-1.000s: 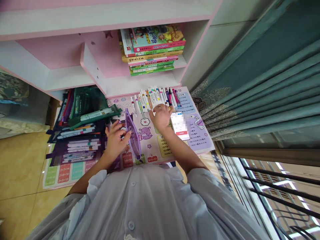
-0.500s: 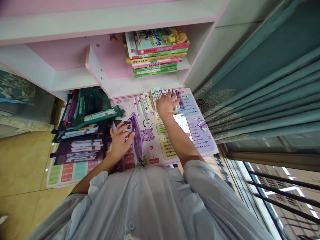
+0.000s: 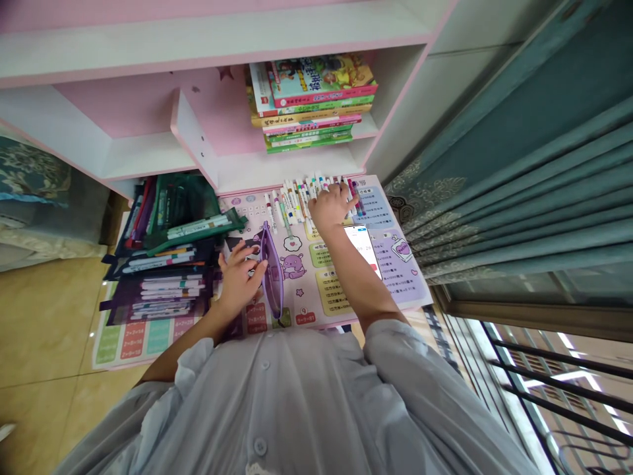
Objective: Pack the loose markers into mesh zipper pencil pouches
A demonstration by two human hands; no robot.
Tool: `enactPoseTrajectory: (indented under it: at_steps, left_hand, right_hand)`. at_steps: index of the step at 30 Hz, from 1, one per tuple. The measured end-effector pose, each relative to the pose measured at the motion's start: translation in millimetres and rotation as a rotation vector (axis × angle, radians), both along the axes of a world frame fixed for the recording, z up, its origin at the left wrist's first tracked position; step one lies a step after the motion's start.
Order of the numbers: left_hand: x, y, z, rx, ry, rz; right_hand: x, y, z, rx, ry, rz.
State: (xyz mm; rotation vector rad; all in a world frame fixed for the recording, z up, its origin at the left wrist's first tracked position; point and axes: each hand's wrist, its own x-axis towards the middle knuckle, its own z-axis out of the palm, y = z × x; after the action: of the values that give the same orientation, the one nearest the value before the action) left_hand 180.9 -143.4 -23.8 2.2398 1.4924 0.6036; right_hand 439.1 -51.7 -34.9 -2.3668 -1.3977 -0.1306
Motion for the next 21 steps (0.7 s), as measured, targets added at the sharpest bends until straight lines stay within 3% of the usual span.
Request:
enactPoseTrajectory:
  at_steps: [4, 9, 15, 21]
  left_hand:
    - [1, 0, -1.5, 0.011, -0.004, -0.004]
    - [1, 0, -2.7, 0.016, -0.010, -0.008]
    - [1, -1, -1.4, -0.003, -0.006, -0.023]
    - [-1, -1, -1.3, 0.002, 0.007, -0.009]
  right_hand:
    - [-20, -33, 12.5, 0.147, 0.055, 0.059]
    - [-62, -93, 31.3, 0.264, 0.152, 0.260]
    - [-102, -146, 35.9, 0.205, 0.220, 0.448]
    - [-116, -157, 26.7, 0.071, 0.190, 0.471]
